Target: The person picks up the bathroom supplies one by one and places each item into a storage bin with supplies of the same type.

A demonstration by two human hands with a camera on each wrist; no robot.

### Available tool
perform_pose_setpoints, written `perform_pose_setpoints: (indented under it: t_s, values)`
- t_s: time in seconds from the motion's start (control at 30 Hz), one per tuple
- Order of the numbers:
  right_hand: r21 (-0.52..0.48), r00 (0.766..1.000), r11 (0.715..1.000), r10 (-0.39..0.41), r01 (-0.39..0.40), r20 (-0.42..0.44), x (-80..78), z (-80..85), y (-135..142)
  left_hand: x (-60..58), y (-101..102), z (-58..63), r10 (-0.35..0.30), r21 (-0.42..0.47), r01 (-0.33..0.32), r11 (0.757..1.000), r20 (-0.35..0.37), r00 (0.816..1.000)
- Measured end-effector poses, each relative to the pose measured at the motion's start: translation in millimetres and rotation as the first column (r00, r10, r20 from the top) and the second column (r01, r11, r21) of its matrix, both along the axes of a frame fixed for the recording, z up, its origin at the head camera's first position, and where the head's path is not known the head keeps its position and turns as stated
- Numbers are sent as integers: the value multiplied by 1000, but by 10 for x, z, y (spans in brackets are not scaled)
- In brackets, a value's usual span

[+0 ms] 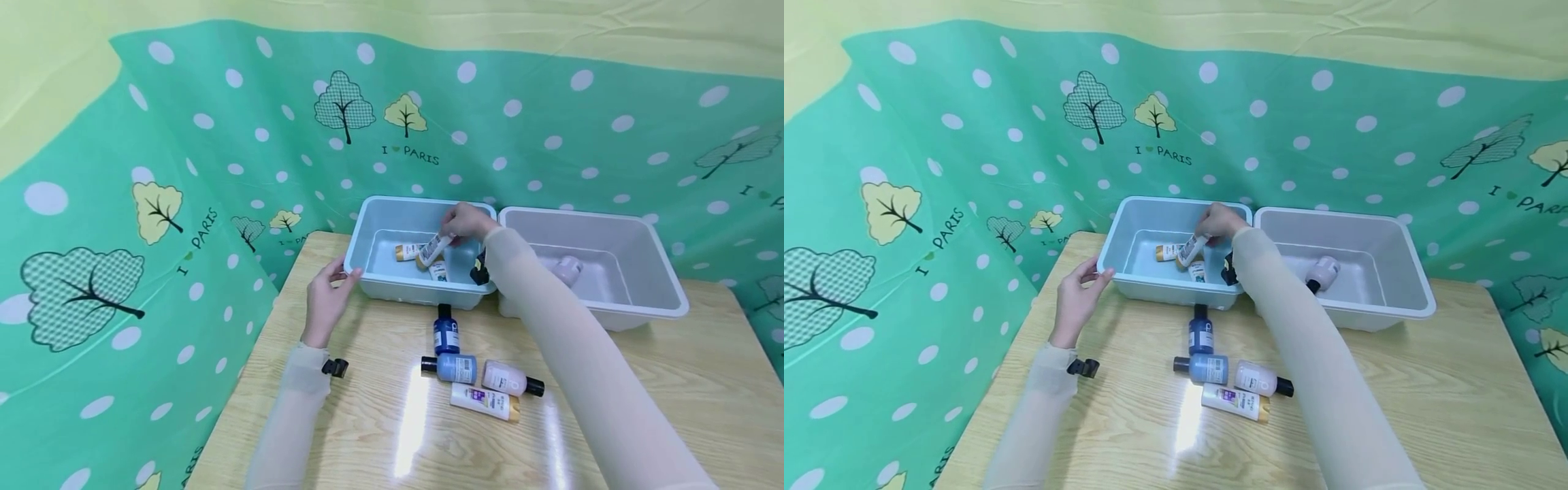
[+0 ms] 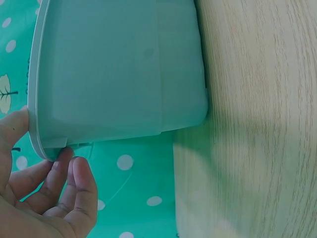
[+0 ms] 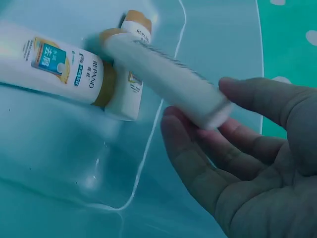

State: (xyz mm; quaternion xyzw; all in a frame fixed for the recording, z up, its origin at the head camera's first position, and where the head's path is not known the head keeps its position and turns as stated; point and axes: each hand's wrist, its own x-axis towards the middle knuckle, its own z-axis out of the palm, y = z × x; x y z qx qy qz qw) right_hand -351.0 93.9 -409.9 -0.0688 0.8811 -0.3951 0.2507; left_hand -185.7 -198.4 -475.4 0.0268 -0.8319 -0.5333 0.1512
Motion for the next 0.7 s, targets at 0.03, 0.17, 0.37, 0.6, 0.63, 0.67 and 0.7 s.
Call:
perform_pose_setpoints:
  t_s: [0.03, 0.17, 0.37, 0.6, 0.63, 0.67, 0.7]
  values:
    - [12, 1000, 1000, 1, -1, -17, 11, 17, 6, 0, 5, 1, 1, -1, -1, 1000, 0, 1000]
    - [55, 995, 998, 9, -4, -101, 69, 146, 29, 2, 21, 8, 0, -13, 0, 1000, 4, 1000]
    - [24, 987, 1000, 18, -14, -161, 241, 490, 81, 16, 33, 19, 3, -13, -3, 1000, 7, 1000]
    - [-46, 955, 995, 68, -85, -290, 716, 753, 260, 16, 24, 23, 9, -27, -9, 1000, 0, 1000]
    - [-52, 946, 994, 74, -95, -315, 805, 762, 303, 18, 24, 23, 11, -29, -11, 1000, -2, 1000]
    - [-58, 938, 993, 78, -103, -338, 903, 768, 349, 18, 21, 23, 9, -30, -9, 1000, -1, 1000]
    - [-57, 927, 992, 87, -116, -366, 993, 764, 400, 19, 22, 21, 10, -32, -10, 999, 1, 1000]
